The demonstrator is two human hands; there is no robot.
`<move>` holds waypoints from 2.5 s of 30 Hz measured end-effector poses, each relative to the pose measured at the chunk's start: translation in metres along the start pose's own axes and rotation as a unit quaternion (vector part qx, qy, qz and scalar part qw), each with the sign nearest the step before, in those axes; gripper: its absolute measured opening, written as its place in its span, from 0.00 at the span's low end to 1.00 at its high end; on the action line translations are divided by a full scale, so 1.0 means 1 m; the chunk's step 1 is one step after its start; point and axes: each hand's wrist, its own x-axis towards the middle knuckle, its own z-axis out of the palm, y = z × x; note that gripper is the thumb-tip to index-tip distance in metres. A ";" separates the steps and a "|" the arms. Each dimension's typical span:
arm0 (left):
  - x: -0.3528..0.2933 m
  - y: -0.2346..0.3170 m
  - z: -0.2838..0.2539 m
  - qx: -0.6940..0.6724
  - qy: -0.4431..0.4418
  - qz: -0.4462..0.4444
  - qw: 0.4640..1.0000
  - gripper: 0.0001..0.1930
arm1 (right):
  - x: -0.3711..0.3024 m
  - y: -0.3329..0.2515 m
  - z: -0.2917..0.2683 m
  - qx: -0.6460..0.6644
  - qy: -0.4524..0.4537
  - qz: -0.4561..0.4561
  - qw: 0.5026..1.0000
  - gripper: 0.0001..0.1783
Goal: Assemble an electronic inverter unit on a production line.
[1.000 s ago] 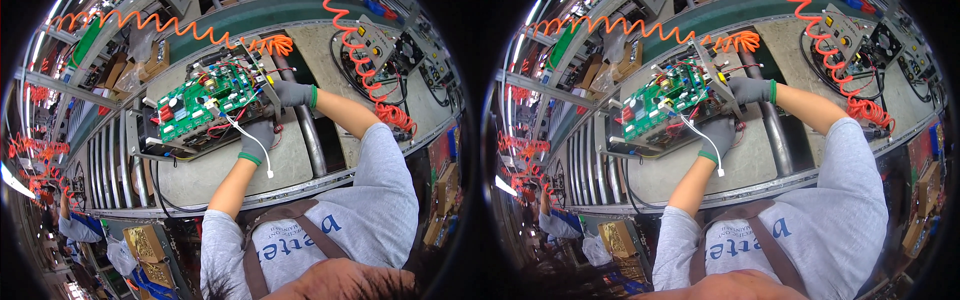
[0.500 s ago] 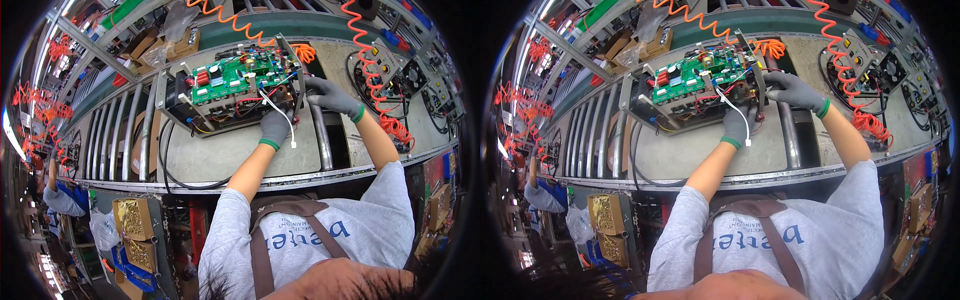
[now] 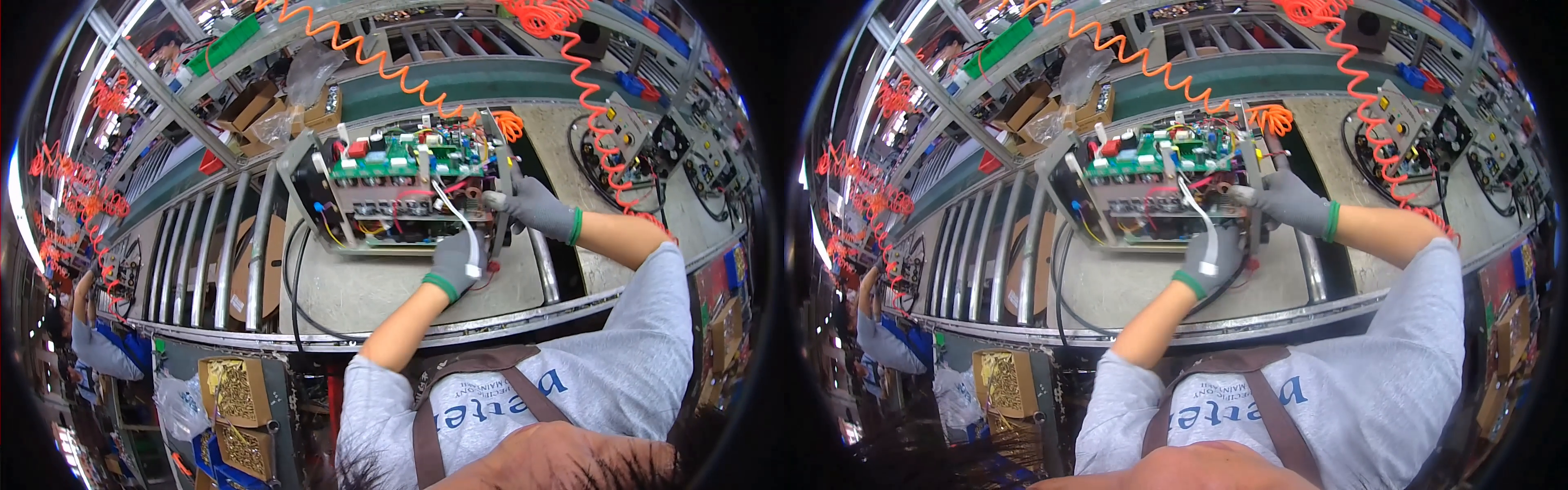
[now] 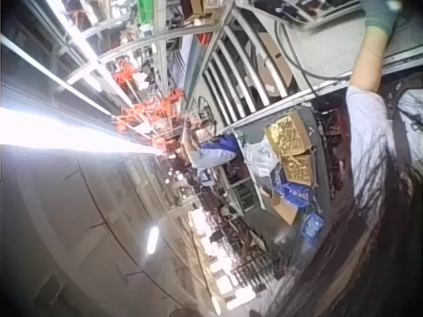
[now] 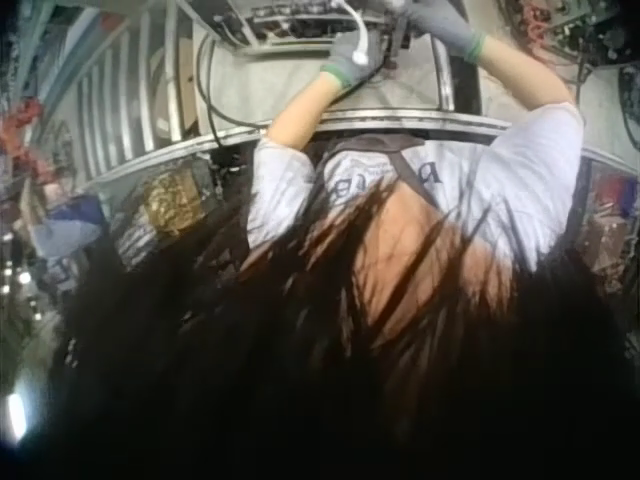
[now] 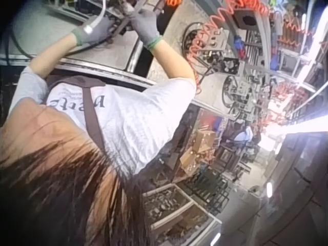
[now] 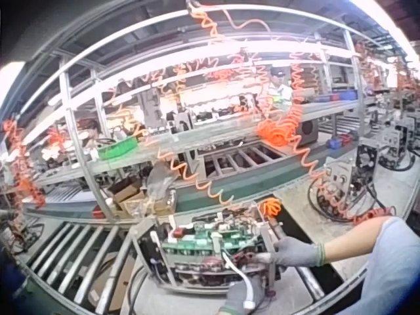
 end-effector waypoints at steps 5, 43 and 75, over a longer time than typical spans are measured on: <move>-0.041 -0.038 -0.089 -0.030 -0.140 0.050 0.988 0.16 | -0.031 -0.033 0.030 0.282 -0.113 0.108 0.947 0.24; -0.127 -0.004 -0.085 0.054 0.249 -0.213 0.943 0.40 | 0.099 -0.083 0.112 0.002 -0.568 -0.283 0.773 0.15; -0.029 0.049 -0.041 -0.414 0.531 -0.613 0.414 0.36 | 0.112 -0.114 0.145 -0.286 -0.637 -0.445 0.561 0.13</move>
